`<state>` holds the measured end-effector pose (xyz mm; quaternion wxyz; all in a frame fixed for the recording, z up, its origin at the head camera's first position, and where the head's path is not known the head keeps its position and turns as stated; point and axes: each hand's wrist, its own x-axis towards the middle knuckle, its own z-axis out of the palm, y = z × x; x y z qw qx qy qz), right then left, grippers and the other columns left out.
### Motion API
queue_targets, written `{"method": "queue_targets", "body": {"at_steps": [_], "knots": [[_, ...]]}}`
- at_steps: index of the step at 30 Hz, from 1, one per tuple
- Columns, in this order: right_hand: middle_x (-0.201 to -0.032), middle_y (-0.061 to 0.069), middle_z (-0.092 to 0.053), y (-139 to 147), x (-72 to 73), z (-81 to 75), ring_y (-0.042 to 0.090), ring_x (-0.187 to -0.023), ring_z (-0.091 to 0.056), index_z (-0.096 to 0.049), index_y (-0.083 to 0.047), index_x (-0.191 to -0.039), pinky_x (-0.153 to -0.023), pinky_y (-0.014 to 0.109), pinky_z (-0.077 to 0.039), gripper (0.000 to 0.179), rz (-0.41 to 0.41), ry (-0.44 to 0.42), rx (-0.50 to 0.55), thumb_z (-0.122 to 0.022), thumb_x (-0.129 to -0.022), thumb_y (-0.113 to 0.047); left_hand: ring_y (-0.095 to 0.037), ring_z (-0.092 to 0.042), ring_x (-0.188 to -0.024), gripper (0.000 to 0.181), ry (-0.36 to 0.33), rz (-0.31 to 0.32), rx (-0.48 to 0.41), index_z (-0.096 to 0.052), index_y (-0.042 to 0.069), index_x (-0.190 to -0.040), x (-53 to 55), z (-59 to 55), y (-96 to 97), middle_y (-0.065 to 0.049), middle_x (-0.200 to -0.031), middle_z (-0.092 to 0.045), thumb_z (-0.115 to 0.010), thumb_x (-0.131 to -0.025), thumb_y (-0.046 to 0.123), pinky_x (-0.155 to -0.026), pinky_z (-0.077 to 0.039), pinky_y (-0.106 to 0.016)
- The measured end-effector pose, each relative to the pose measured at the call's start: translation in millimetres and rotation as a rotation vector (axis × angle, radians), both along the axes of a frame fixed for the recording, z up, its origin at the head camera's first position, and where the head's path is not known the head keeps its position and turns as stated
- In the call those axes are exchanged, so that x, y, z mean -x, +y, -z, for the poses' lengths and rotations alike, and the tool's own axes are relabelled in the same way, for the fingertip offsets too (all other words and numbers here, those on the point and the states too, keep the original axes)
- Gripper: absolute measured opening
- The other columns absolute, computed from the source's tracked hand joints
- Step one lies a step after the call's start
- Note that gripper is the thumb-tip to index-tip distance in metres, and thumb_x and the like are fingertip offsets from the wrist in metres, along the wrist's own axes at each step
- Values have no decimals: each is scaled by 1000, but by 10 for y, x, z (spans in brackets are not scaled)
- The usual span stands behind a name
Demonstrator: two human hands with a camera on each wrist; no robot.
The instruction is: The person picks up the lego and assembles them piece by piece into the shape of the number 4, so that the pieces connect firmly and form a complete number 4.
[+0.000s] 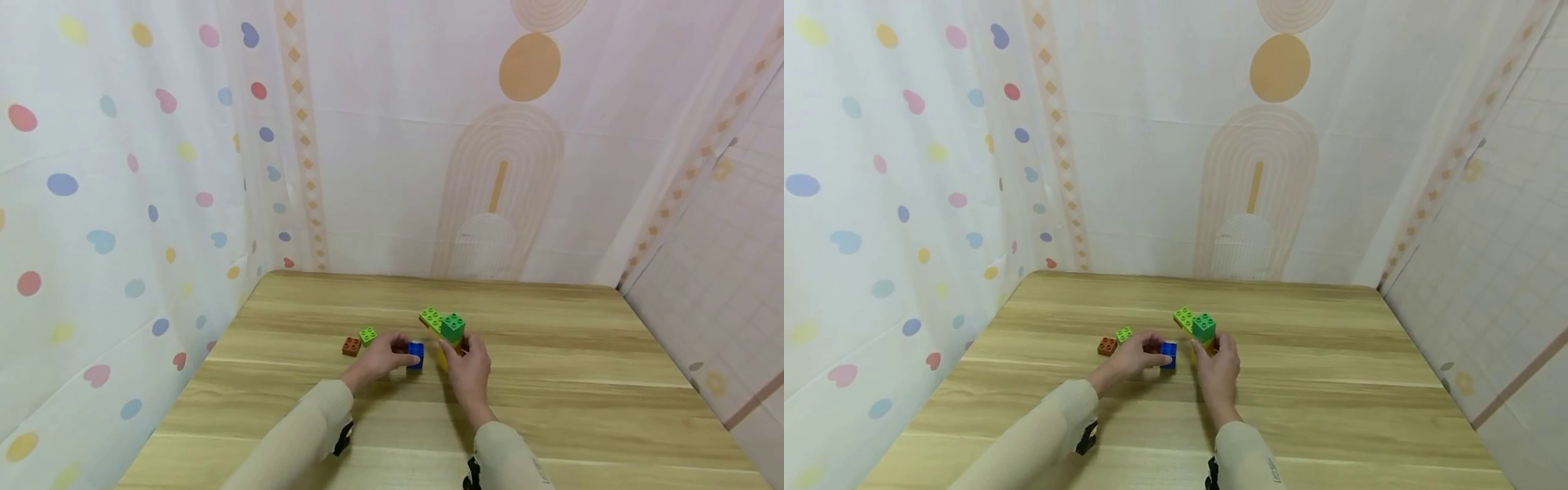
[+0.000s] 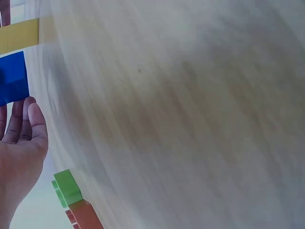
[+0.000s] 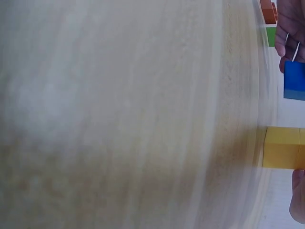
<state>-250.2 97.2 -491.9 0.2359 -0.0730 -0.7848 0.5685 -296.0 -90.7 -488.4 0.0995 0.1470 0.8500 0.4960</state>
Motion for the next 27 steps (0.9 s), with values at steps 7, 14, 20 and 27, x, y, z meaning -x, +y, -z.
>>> {"method": "queue_targets", "body": {"at_steps": [7,14,20,27], "knots": [[-109,14,-61,46,21,27,28,-104,-62,-64,1,-112,-88,39,-54,32,-53,-23,28,-77,-89,-16,-20,-59,-96,39,-41,5,-58,-63,6,-120,-11,-28,-91,-5,-106,-64,-77,-89,26,-80,-52,-36],[-111,14,-63,106,23,11,28,-106,-61,-64,0,-116,-87,37,-54,34,-112,-69,48,-76,-89,-16,-19,-60,-95,41,-67,-18,-62,-63,7,-122,-1,-93,-175,-5,-107,-65,-76,-90,28,-78,-53,-38],[-112,15,-64,160,22,-9,29,-108,-62,-64,1,-119,-85,33,-55,36,-168,-85,66,-77,-89,-15,-20,-60,-94,41,-52,-37,-58,-63,6,-122,27,-112,-232,-6,-107,-65,-76,-90,27,-77,-53,-38],[-110,14,-67,240,42,-9,30,-108,-62,-66,0,-115,-84,36,-54,35,-220,-105,55,-78,-88,-20,-20,-59,-96,37,-24,-75,-72,-65,4,-117,76,-167,-276,-6,-106,-65,-77,-89,24,-82,-50,-37]]}}
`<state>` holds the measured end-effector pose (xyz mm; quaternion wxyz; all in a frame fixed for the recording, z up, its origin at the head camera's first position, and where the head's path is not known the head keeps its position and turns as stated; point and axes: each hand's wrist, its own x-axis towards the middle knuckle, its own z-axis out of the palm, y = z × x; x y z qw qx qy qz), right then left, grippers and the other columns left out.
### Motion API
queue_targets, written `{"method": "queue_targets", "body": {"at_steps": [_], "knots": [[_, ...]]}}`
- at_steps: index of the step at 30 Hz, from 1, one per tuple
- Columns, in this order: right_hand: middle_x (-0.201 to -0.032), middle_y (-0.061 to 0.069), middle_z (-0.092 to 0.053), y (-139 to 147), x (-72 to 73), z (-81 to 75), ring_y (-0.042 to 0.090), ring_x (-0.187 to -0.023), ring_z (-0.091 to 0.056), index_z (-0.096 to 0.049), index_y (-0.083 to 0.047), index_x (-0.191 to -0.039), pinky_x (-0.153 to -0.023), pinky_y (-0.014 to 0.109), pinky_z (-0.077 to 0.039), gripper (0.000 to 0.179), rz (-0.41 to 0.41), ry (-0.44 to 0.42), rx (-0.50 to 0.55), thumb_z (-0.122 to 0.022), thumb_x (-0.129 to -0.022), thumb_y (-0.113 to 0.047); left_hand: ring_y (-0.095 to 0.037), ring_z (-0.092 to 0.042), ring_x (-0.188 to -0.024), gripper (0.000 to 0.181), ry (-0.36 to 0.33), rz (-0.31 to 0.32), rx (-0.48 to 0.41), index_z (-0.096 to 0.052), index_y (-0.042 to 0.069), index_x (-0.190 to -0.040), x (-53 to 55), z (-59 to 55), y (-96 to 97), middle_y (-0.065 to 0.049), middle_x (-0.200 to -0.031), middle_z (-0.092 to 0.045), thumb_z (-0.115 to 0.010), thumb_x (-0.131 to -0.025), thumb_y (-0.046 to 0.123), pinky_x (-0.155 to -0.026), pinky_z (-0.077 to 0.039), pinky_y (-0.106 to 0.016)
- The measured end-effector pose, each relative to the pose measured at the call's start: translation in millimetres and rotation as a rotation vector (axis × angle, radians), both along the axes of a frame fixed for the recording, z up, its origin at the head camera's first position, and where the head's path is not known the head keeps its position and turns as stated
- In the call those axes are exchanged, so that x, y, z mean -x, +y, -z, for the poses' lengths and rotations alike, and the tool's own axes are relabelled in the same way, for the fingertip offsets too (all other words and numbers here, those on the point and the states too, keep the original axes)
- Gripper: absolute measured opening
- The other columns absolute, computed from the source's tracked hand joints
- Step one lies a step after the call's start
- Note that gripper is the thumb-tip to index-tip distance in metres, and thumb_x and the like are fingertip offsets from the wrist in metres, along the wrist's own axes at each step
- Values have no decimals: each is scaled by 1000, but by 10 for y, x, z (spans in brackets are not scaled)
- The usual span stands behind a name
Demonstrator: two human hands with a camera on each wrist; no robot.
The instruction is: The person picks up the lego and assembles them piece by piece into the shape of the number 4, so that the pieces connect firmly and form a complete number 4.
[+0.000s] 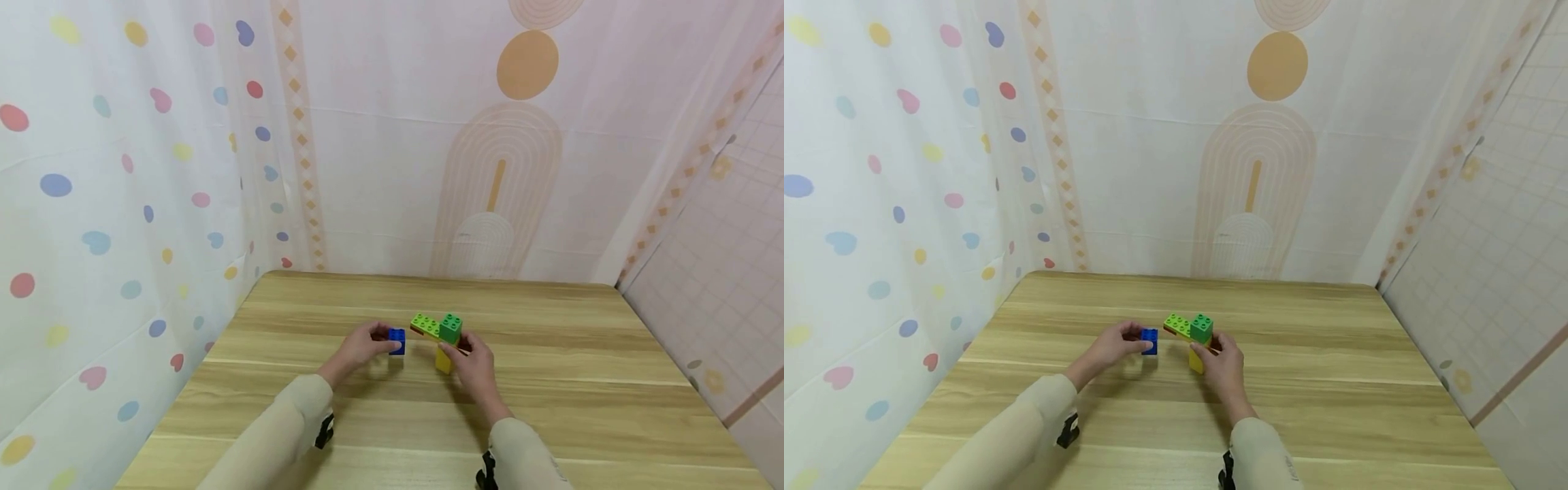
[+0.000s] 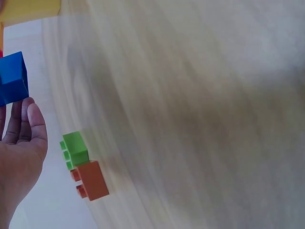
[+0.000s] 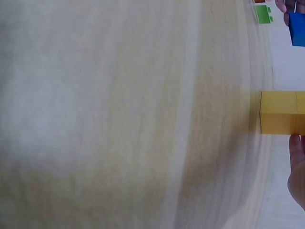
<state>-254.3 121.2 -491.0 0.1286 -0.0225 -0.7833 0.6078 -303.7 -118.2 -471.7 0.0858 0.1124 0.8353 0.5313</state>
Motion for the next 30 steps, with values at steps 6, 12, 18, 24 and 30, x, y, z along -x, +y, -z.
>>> {"method": "queue_targets", "body": {"at_steps": [6,12,18,24,30], "knots": [[-111,10,-67,68,21,-10,24,-107,-61,-67,-4,-115,-85,35,-53,36,-52,-47,-1,-77,-88,-25,-20,-60,-93,32,7,-18,-31,-66,3,-114,21,-73,-33,-6,-103,-66,-77,-89,20,-81,-50,-37],[-113,8,-66,136,29,-53,21,-101,-61,-66,-5,-123,-85,34,-51,44,-101,-115,6,-77,-88,-29,-20,-60,-92,31,20,-31,-35,-66,4,-113,45,-149,-59,-6,-101,-66,-78,-88,20,-80,-50,-36],[-111,8,-67,218,79,-75,20,-98,-59,-66,-3,-126,-84,34,-49,45,-145,-132,-40,-77,-89,-25,-21,-60,-95,32,16,-33,-62,-66,4,-114,82,-207,-73,-7,-104,-66,-77,-89,21,-85,-51,-41],[-108,6,-68,301,112,-73,18,-95,-60,-68,-3,-122,-82,32,-50,39,-207,-129,-56,-76,-89,-23,-22,-60,-99,37,15,-36,-93,-66,6,-121,112,-277,-38,-8,-109,-66,-77,-89,21,-91,-48,-48],[-107,4,-69,351,130,-97,17,-96,-60,-70,-7,-119,-85,33,-49,34,-247,-148,-75,-76,-90,-22,-23,-62,-103,39,5,-28,-102,-67,11,-122,120,-383,30,-6,-112,-67,-78,-88,26,-95,-47,-48]]}}
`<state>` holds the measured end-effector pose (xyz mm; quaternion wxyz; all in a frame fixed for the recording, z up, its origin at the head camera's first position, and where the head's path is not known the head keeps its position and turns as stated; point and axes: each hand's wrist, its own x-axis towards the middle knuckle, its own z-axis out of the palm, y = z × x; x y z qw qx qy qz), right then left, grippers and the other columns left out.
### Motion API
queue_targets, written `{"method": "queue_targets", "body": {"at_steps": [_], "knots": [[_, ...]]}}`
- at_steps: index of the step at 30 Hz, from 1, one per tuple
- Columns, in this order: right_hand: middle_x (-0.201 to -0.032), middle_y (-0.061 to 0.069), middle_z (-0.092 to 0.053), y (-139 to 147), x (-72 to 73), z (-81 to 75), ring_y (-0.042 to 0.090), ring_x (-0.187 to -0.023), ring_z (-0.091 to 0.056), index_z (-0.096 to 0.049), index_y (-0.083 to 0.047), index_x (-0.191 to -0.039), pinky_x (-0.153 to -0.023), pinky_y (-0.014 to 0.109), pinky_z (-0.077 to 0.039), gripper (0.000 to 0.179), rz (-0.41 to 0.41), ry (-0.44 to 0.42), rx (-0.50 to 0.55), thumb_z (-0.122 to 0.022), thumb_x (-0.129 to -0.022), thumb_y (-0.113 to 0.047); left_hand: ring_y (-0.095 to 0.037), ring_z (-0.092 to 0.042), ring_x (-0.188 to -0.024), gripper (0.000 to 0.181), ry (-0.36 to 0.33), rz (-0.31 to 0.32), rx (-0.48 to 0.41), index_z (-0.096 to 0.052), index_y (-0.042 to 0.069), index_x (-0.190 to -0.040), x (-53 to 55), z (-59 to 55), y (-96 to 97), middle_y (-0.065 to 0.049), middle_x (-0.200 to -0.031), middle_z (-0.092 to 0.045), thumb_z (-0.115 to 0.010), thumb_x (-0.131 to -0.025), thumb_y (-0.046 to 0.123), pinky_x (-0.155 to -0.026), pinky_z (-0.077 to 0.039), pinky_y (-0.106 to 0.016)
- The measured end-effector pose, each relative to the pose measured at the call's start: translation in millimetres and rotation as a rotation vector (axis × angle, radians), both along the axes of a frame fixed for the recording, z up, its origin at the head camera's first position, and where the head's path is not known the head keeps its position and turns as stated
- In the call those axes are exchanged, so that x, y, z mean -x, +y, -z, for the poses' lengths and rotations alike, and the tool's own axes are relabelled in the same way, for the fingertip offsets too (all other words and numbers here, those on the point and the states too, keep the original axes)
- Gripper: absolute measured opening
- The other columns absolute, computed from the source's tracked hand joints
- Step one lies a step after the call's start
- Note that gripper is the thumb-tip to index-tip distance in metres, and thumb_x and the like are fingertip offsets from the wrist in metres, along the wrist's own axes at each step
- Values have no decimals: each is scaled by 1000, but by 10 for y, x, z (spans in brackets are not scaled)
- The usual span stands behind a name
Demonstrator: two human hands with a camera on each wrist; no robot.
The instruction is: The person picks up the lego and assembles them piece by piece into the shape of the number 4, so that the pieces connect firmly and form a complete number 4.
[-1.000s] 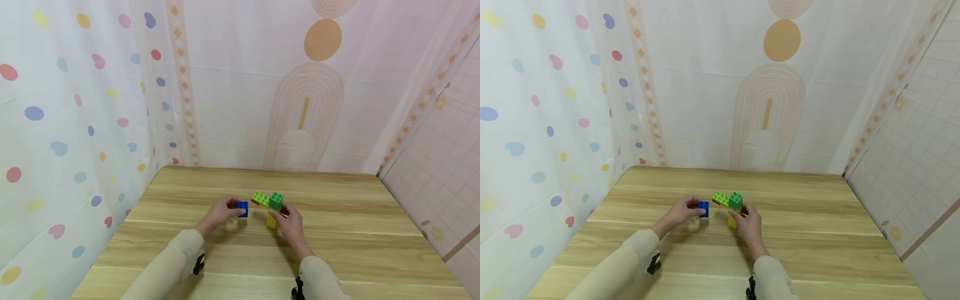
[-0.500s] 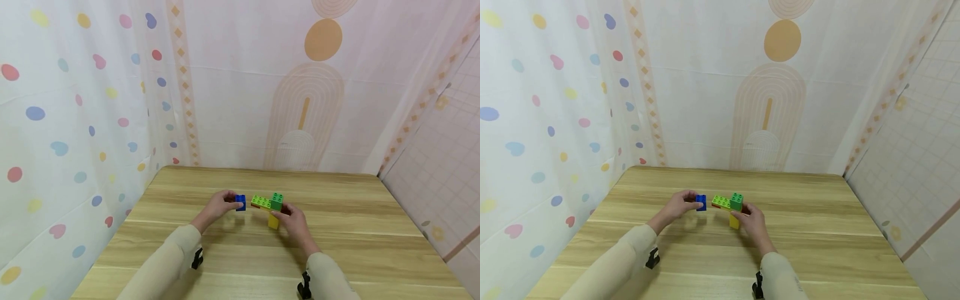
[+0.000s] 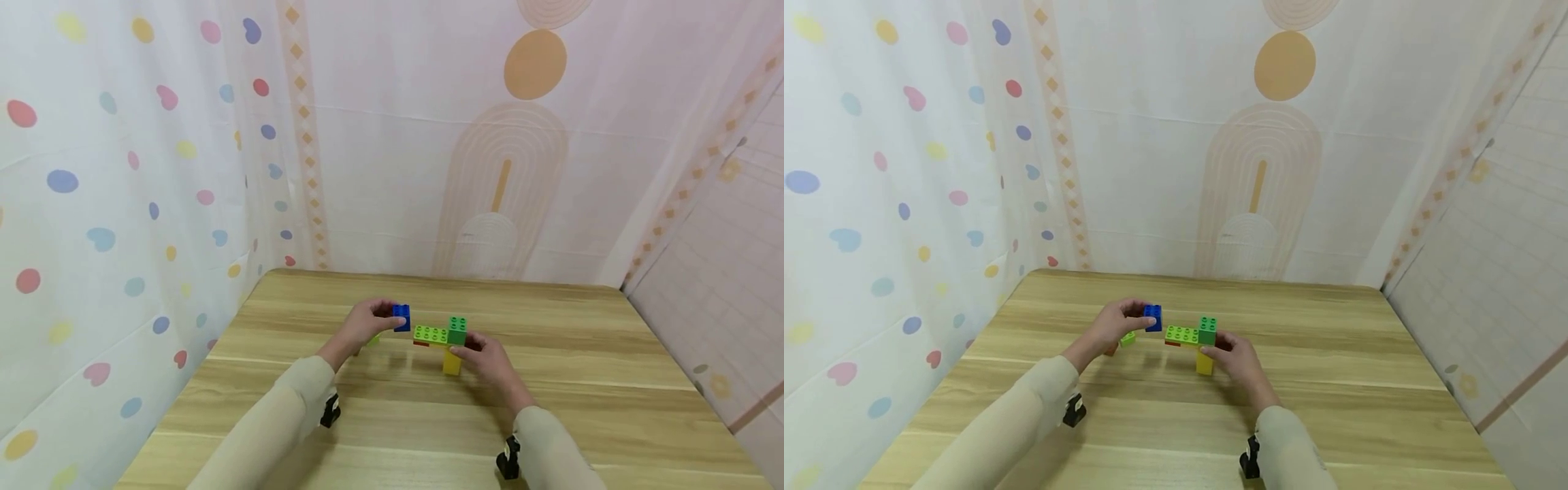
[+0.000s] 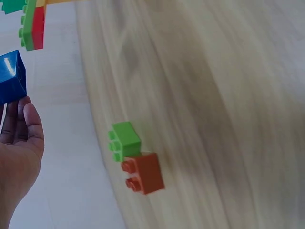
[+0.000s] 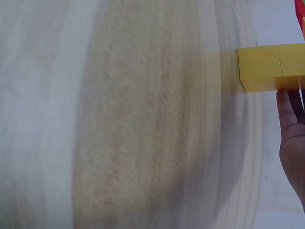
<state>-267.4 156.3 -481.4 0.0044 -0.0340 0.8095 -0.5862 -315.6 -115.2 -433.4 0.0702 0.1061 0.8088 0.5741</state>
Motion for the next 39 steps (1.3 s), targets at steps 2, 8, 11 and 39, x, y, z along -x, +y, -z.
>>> {"method": "queue_targets", "body": {"at_steps": [2,8,11,39], "knots": [[-107,5,-69,11,-3,-5,17,-96,-60,-70,-6,-118,-85,34,-49,33,-9,4,1,-75,-90,-22,-22,-61,-103,39,1,11,5,-67,12,-121,2,-36,32,-5,-111,-67,-78,-88,28,-95,-47,-48],[-105,4,-69,19,3,0,18,-95,-59,-71,-7,-117,-84,34,-50,31,-10,8,9,-76,-89,-20,-22,-59,-104,37,10,58,8,-67,12,-119,-10,-137,132,-5,-111,-65,-78,-88,30,-96,-46,-49],[-105,4,-69,14,11,9,18,-95,-59,-71,-6,-117,-85,34,-50,31,-12,10,6,-75,-90,-20,-22,-59,-103,36,27,74,27,-68,12,-118,-16,-159,177,-5,-109,-66,-78,-88,29,-93,-48,-46],[-108,4,-69,1,16,44,19,-97,-60,-70,-9,-119,-88,36,-50,33,-2,-6,-8,-74,-91,-26,-21,-61,-96,32,42,184,37,-68,7,-118,-7,-78,277,-7,-105,-66,-77,-89,18,-88,-53,-43]]}}
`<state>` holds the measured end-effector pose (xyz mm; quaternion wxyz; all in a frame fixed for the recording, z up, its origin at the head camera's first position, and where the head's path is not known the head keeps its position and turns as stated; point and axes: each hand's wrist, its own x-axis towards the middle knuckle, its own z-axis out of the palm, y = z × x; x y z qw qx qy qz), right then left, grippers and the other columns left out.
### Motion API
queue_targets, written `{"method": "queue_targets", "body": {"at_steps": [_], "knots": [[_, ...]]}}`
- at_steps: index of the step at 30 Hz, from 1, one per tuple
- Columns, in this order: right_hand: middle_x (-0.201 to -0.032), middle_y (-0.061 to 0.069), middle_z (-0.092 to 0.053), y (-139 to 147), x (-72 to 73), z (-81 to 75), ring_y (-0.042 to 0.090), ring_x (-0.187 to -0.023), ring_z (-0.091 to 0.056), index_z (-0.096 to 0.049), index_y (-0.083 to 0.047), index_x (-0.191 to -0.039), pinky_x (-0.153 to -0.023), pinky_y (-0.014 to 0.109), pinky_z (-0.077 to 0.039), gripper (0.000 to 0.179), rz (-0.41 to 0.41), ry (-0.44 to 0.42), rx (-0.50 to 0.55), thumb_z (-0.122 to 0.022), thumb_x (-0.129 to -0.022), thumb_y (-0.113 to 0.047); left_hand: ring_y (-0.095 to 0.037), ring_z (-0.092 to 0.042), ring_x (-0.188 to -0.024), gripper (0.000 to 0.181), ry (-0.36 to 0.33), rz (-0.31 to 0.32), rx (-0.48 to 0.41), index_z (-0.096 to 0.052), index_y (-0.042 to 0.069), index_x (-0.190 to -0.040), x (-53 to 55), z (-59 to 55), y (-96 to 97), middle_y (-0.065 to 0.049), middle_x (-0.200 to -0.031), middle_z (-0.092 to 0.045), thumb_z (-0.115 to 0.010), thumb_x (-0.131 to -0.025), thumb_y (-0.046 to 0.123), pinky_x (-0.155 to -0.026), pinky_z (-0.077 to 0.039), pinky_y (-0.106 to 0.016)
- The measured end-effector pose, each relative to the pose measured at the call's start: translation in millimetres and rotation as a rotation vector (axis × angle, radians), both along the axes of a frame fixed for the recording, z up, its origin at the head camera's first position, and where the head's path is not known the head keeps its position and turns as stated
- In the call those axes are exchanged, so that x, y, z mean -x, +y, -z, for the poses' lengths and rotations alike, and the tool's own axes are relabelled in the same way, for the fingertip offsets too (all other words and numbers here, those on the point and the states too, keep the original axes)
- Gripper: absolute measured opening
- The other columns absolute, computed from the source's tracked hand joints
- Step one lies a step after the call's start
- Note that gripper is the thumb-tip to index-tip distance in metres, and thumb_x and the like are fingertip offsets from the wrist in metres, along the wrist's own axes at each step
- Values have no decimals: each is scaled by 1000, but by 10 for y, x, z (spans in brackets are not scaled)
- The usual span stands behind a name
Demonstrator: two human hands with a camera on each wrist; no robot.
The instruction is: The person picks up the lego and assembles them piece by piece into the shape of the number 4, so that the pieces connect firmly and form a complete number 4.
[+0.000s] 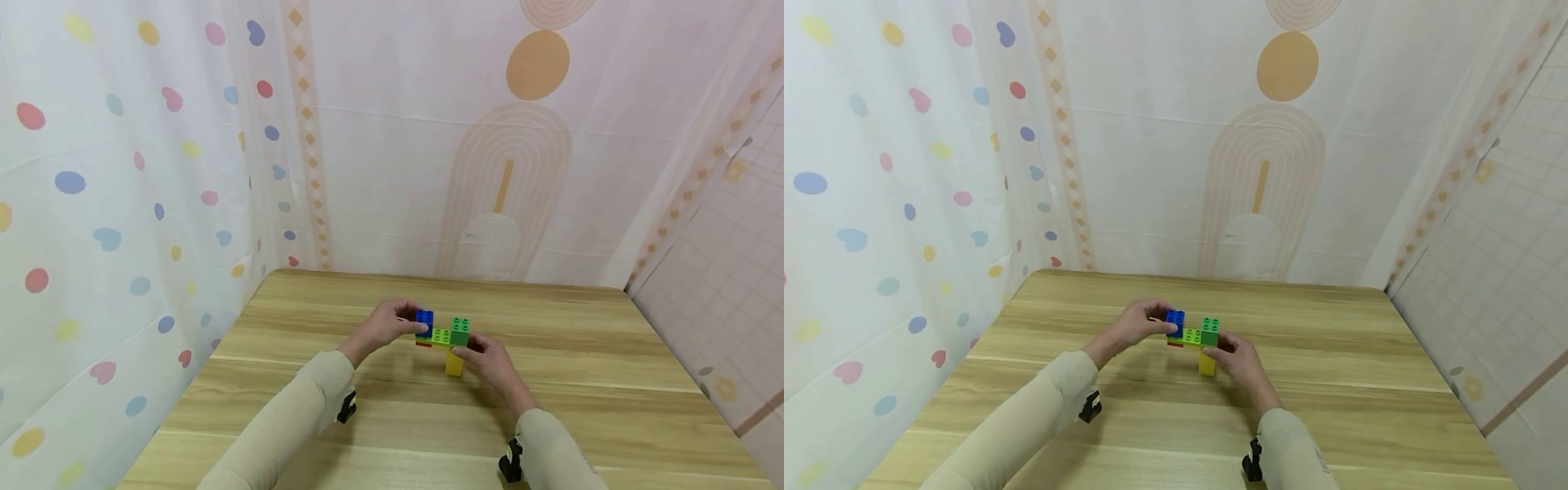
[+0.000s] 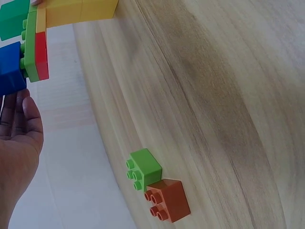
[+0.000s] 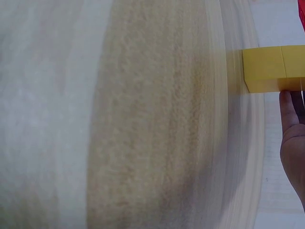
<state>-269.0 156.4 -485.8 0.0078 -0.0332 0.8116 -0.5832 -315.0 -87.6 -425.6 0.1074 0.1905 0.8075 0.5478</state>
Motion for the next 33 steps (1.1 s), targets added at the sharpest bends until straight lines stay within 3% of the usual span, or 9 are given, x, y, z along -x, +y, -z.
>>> {"method": "queue_targets", "body": {"at_steps": [3,9,24,33], "knots": [[-108,4,-69,6,-1,8,19,-97,-60,-70,-8,-119,-88,37,-50,34,-2,8,1,-74,-91,-27,-20,-61,-95,31,-4,6,-2,-68,7,-117,-4,0,3,-7,-105,-66,-77,-89,19,-87,-53,-40],[-109,4,-69,14,-3,6,19,-98,-60,-70,-9,-120,-89,37,-50,36,-10,7,18,-75,-90,-29,-21,-61,-95,31,-10,18,-9,-69,7,-117,-14,-6,17,-8,-104,-66,-77,-89,20,-92,-50,-50],[-110,4,-69,14,-22,-4,20,-99,-60,-70,-9,-120,-90,38,-49,38,-8,1,13,-75,-90,-32,-20,-60,-96,34,22,20,53,-67,9,-119,-15,-18,8,-6,-105,-65,-77,-89,22,-84,-54,-39],[-109,4,-68,11,-16,-9,20,-99,-59,-70,-11,-119,-90,38,-49,35,-8,-6,16,-75,-90,-29,-21,-60,-97,33,23,33,40,-67,9,-118,-21,-19,-3,-5,-105,-65,-78,-88,19,-86,-53,-43]]}}
